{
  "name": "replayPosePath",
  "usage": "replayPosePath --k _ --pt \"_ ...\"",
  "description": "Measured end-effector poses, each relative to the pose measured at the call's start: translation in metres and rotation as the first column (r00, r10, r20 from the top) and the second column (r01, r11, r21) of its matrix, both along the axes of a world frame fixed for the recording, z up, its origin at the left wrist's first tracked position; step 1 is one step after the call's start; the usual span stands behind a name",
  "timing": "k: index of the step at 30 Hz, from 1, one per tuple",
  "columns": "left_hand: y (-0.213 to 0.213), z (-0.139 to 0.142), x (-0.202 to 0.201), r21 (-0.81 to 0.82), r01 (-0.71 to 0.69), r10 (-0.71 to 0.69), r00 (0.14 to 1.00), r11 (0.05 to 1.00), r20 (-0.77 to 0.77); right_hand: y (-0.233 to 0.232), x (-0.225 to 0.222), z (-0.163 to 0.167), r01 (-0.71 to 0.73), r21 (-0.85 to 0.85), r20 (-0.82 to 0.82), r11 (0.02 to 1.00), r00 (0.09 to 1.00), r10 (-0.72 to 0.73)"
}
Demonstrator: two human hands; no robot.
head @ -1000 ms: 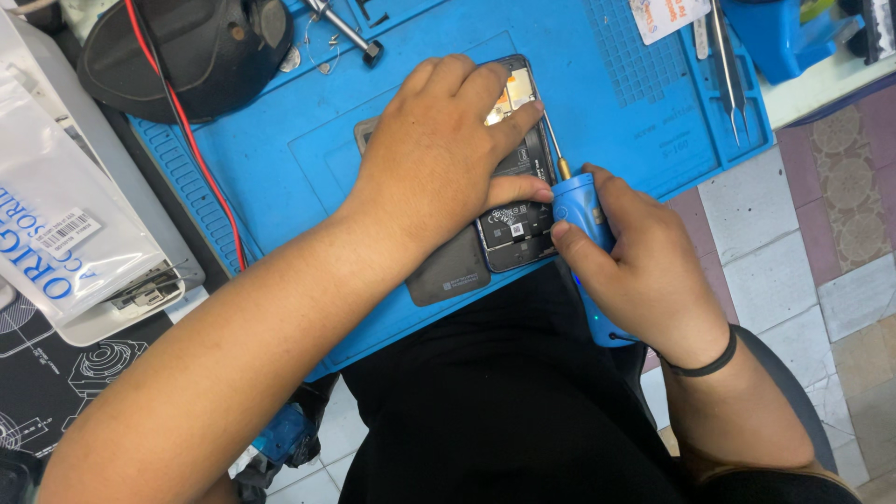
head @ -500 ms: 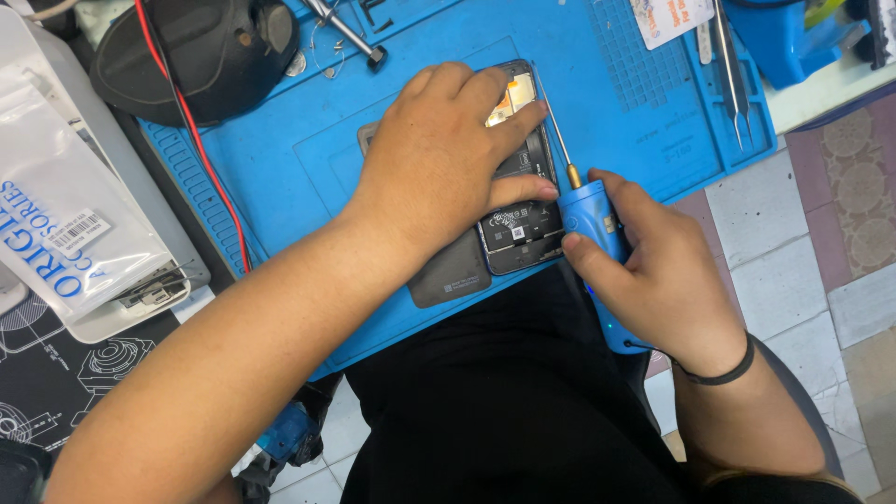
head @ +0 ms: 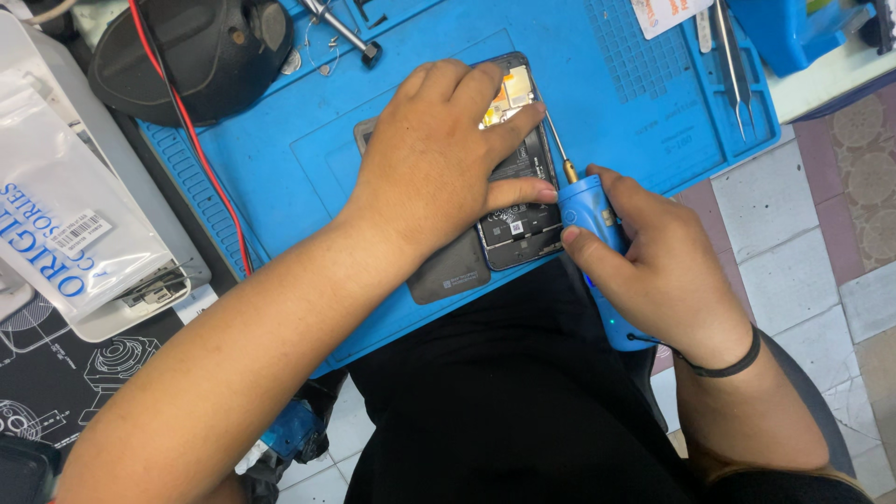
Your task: The person uses a blue electric screwdriver to remove screws from a disassembled smartphone on a blue mat, then reassembles the phone and powers it on to navigate the initial setup screens. The person then opens a small yellow packet and removes a small item.
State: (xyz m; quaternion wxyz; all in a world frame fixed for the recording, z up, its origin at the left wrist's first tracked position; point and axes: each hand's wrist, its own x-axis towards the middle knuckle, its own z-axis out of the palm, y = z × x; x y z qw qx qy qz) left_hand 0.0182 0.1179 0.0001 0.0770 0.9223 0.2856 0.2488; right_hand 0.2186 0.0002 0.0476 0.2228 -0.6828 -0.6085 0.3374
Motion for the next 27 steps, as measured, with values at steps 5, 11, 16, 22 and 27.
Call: replayPosePath --k 5,11,16,22,27 --pt "-0.001 0.003 -0.001 -0.001 0.009 -0.010 1.000 1.000 -0.019 0.002 -0.001 -0.001 0.025 -0.030 0.005 0.999 1.000 -0.025" --pt "-0.003 0.006 -0.001 -0.026 -0.004 0.003 1.000 1.000 -0.012 0.003 -0.001 -0.002 0.006 -0.018 0.013 1.000 1.000 -0.006" --pt "-0.002 0.005 0.001 -0.037 -0.013 0.012 1.000 0.999 -0.014 0.003 -0.002 -0.004 -0.013 0.036 0.040 0.999 0.999 0.012" --pt "-0.003 0.005 0.001 -0.028 -0.027 0.027 1.000 0.999 -0.013 0.005 -0.003 -0.003 -0.007 0.026 0.035 1.000 0.999 0.006" --pt "-0.005 0.005 0.003 -0.040 -0.041 0.041 0.999 0.998 -0.014 0.011 -0.002 -0.005 0.057 -0.061 0.000 0.996 0.998 -0.057"
